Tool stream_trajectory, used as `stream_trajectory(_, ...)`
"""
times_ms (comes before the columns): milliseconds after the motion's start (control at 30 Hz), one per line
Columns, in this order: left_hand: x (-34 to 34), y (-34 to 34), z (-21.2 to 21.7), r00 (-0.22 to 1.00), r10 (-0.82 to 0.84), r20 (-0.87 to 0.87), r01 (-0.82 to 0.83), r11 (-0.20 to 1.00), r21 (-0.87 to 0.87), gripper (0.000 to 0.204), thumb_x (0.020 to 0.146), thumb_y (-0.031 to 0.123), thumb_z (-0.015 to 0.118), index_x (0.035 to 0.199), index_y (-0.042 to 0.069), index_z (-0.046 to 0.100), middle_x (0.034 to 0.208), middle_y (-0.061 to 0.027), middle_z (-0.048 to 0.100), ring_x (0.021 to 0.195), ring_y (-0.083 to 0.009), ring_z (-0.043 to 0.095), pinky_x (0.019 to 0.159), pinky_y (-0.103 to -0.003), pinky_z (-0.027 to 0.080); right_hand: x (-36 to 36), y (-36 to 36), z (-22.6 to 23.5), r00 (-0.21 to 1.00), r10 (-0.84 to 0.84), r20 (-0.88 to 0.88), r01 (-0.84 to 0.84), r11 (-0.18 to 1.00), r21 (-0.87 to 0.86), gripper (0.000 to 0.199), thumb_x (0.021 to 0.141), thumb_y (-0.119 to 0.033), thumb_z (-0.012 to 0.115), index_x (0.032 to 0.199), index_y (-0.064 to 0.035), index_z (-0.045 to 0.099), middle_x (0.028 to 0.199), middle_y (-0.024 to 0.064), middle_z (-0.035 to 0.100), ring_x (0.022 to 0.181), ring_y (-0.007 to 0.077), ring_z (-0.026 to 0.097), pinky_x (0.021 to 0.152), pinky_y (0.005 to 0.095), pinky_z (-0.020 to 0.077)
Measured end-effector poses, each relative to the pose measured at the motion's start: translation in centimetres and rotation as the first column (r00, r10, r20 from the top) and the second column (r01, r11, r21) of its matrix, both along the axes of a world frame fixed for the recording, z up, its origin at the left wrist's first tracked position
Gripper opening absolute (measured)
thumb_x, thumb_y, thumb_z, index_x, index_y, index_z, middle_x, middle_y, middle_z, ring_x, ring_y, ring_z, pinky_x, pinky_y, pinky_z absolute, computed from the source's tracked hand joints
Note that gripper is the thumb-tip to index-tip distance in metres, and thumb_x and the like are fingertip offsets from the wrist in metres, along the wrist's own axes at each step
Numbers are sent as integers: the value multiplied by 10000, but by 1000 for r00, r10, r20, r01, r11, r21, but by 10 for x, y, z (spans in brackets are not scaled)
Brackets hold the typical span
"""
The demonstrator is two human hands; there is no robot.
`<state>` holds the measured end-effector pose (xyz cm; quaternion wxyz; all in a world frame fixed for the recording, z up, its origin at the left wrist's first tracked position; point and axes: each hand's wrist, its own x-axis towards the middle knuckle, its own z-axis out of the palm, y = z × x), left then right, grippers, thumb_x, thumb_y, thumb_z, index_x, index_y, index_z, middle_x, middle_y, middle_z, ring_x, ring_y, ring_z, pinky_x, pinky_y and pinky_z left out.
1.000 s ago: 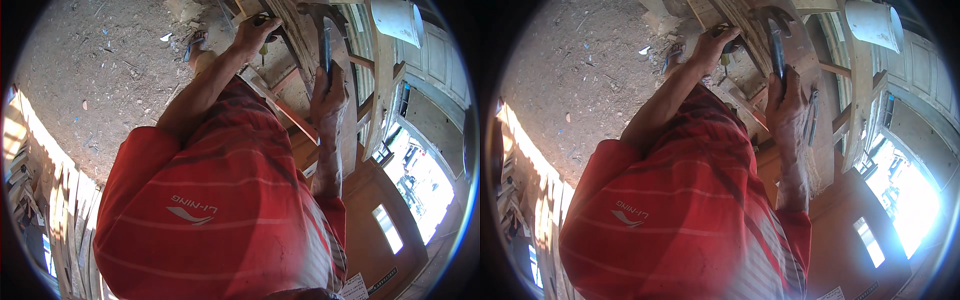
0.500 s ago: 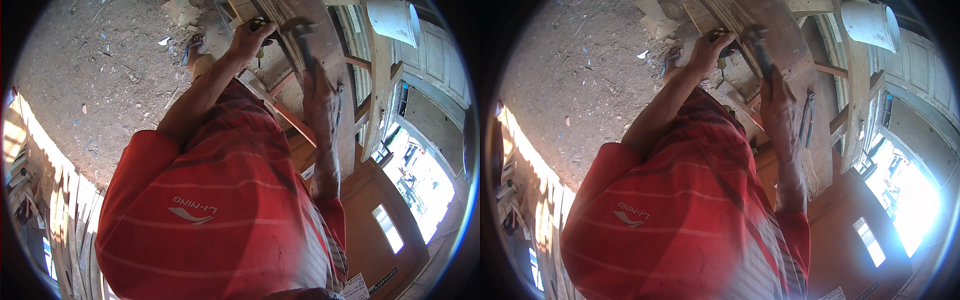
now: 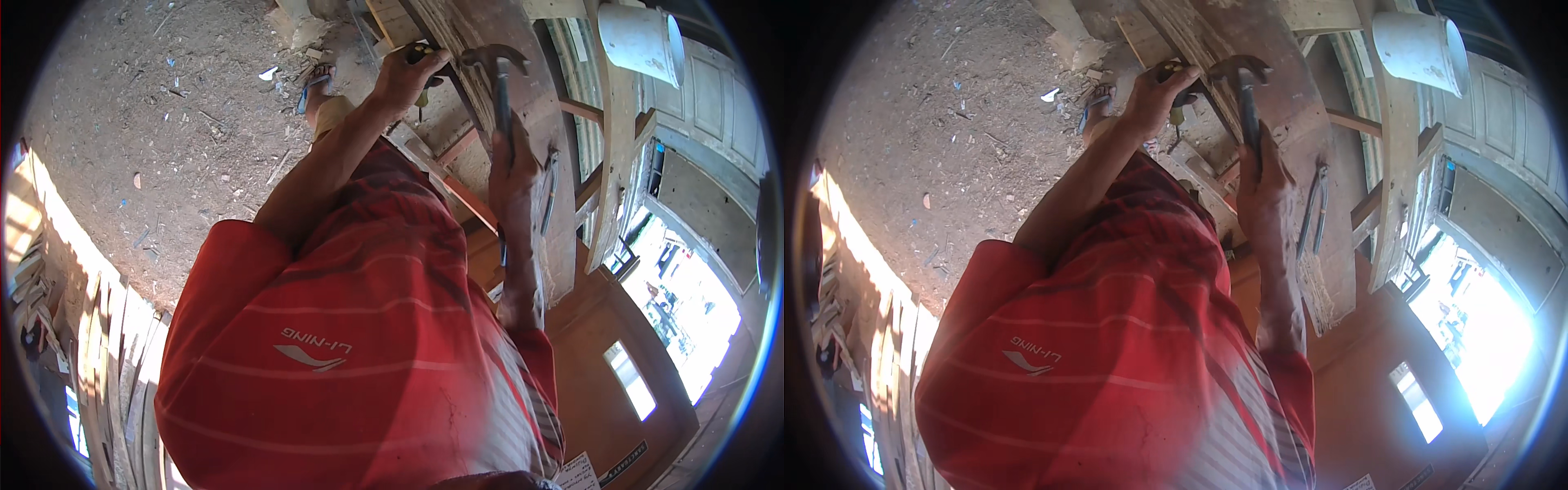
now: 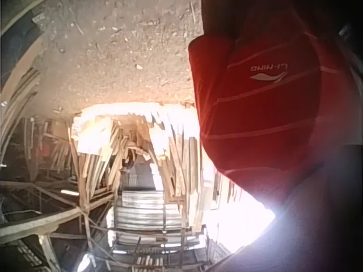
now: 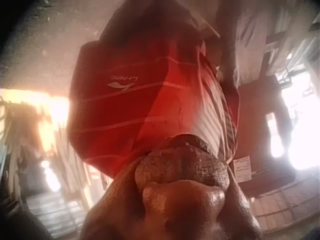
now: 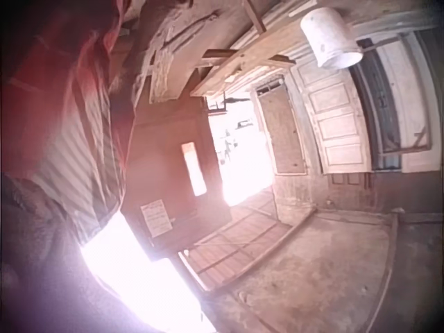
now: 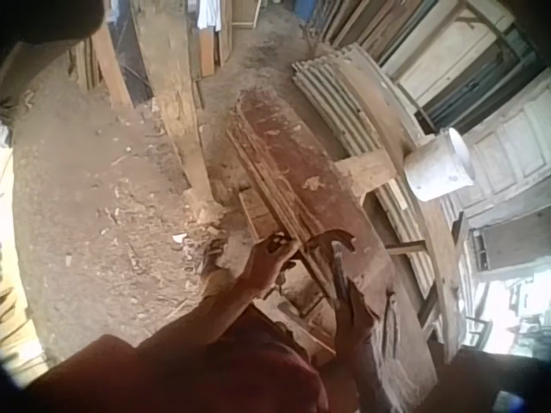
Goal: The person removes nails from a wooden plank using a hammer, pliers, and a punch.
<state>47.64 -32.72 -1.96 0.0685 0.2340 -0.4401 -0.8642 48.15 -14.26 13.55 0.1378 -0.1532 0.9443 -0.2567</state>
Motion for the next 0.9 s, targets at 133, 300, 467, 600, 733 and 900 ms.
stream_trajectory(133,-5,-3,-3,1000,-5,-26,5,1000,22,385,960,305,748,1186,-3,698,1084,-71,713,948,-138,687,784,-310,617,5,-6,17,986,-99,-134,78,985,-155,431,1047,-156,571,1437,25,545,1121,265,713,972,301,742,798,384,565)
stream_trajectory(300,-5,-1,-1,999,1,-36,0,1000,26,373,962,298,745,1182,1,695,1080,-72,715,944,-140,693,770,-305,625,0,0,-6,981,-29,-192,15,997,-75,465,1040,-155,584,1462,28,514,1062,260,717,909,304,739,776,400,562)
stream_trajectory(467,-7,-1,-5,999,9,-33,-8,1000,30,359,965,282,743,1180,-1,692,1069,-71,713,941,-141,699,755,-297,620,-6,0,-2,950,51,-309,-71,996,-55,475,1067,-212,558,1464,43,517,779,108,632,622,149,595,573,331,498)
stream_trajectory(600,-6,-4,-7,999,-3,-34,4,999,46,352,962,281,747,1144,-17,701,1049,-70,712,885,-133,693,745,-290,611,5,-22,42,967,-210,-143,186,969,-161,492,1041,-201,587,1475,18,507,997,258,728,859,346,747,745,441,565)
stream_trajectory(733,-6,-3,-1,999,18,-44,-16,998,54,346,961,283,749,1137,-12,705,1040,-63,709,878,-126,684,747,-292,609,10,-9,5,974,-93,-206,82,995,-62,485,1041,-204,579,1489,-30,510,982,294,706,875,421,735,738,491,558)
stream_trajectory(900,-5,-2,-6,1000,5,-12,-5,998,-55,410,965,321,746,1193,-14,682,1046,-56,708,903,-108,682,783,-275,581,10,-8,-7,998,-16,-56,13,999,-48,470,1038,-181,579,1465,8,522,943,262,717,818,378,738,729,440,557)
